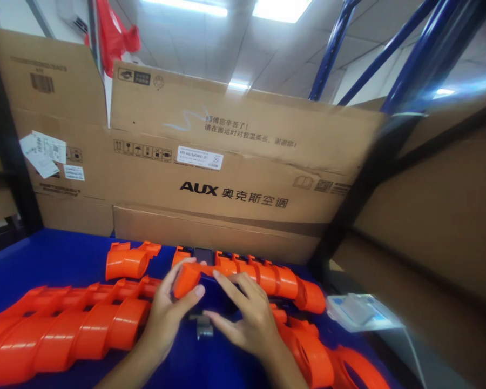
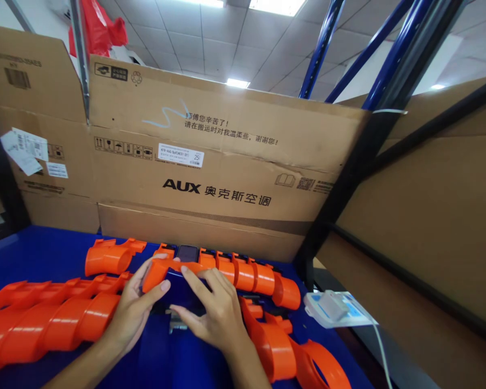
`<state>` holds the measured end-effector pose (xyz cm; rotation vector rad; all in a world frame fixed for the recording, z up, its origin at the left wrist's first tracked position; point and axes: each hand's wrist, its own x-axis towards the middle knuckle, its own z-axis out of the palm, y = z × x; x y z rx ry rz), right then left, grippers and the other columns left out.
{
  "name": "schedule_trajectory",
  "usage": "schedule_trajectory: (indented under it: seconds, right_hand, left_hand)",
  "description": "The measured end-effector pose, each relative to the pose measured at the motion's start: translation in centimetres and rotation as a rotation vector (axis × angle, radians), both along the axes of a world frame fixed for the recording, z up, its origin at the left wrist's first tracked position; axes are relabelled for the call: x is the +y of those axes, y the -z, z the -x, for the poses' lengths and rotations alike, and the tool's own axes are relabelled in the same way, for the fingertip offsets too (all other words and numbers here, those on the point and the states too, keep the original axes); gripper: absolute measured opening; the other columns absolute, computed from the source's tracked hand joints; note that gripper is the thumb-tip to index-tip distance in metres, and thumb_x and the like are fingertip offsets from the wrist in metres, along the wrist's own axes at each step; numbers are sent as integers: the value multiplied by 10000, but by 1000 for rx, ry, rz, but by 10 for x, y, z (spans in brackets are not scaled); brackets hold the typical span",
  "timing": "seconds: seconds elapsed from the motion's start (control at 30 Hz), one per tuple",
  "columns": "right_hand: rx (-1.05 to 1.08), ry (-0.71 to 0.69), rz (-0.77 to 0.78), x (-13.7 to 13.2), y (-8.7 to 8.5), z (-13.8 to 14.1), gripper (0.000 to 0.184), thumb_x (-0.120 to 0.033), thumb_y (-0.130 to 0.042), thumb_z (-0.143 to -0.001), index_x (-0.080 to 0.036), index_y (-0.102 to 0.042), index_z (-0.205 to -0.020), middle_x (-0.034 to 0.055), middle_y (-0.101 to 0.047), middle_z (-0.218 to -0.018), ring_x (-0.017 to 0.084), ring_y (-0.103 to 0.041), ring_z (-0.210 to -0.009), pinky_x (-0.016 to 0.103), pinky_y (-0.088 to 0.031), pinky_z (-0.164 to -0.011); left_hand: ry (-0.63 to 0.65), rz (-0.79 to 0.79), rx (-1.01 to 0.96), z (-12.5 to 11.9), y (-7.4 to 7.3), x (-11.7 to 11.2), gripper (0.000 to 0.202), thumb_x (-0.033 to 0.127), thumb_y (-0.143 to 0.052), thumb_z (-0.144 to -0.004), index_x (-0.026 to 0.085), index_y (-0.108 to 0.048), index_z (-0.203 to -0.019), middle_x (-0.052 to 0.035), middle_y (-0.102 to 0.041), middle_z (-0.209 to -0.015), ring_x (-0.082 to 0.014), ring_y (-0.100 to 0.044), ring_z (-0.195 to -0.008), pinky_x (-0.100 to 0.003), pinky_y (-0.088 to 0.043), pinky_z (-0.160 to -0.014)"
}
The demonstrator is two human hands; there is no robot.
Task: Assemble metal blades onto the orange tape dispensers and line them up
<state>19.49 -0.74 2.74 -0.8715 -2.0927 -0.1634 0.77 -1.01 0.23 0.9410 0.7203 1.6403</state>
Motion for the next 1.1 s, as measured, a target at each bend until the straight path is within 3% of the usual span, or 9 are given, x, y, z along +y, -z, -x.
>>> schedule_trajectory:
  seconds: [0.37, 0.73, 0.9, 1.03, 1.1]
  right_hand:
    - [8, -47, -11, -1, 1, 3, 729, -390, -806, -793, -303, -511, -1454, 105, -698, -1128, 301, -672, -983, 457, -575, -845]
    - [65, -45, 26, -4, -2, 6, 679, -365, -805, -778, -285, -568, -1409, 113, -702, -1168, 325, -673, -1031, 478, -565, -892]
    - [384, -89, 180, -3, 2, 3, 627, -397, -759, -807, -238, -585, -1389, 117, -688, -1264, 342, -662, -1119, 481, -532, -983]
    - [846, -157, 397, 11, 22, 0, 534, -572, -507, -952, -205, -648, -1314, 104, -678, -1317, 337, -596, -1255, 495, -463, -1079]
    - [976, -169, 496, 18, 33, 1, 561, -604, -420, -983, -220, -646, -1323, 75, -683, -1317, 308, -558, -1308, 481, -423, -1125]
  left_hand:
    - [-56, 7, -14, 1, -3, -3, 515, 251, -864, -684, 254, -668, -1160, -62, -729, -1237, -289, -634, -1200, -372, -447, -1058]
    - [-8, 21, -21, 1, 0, 0, 585, 270, -855, -704, 260, -641, -1248, -77, -721, -1246, -310, -606, -1239, -393, -452, -1063]
    - [168, -87, 33, 1, 6, -4, 685, 302, -807, -773, 246, -548, -1405, -123, -622, -1397, -344, -533, -1318, -417, -444, -1074]
    - [329, -220, 302, -1, 12, -8, 817, 298, -811, -780, 294, -418, -1496, -113, -489, -1527, -358, -499, -1342, -489, -409, -1110]
    - [381, -261, 386, -2, 14, -13, 767, 307, -767, -830, 311, -395, -1500, -95, -488, -1528, -347, -445, -1393, -501, -362, -1149]
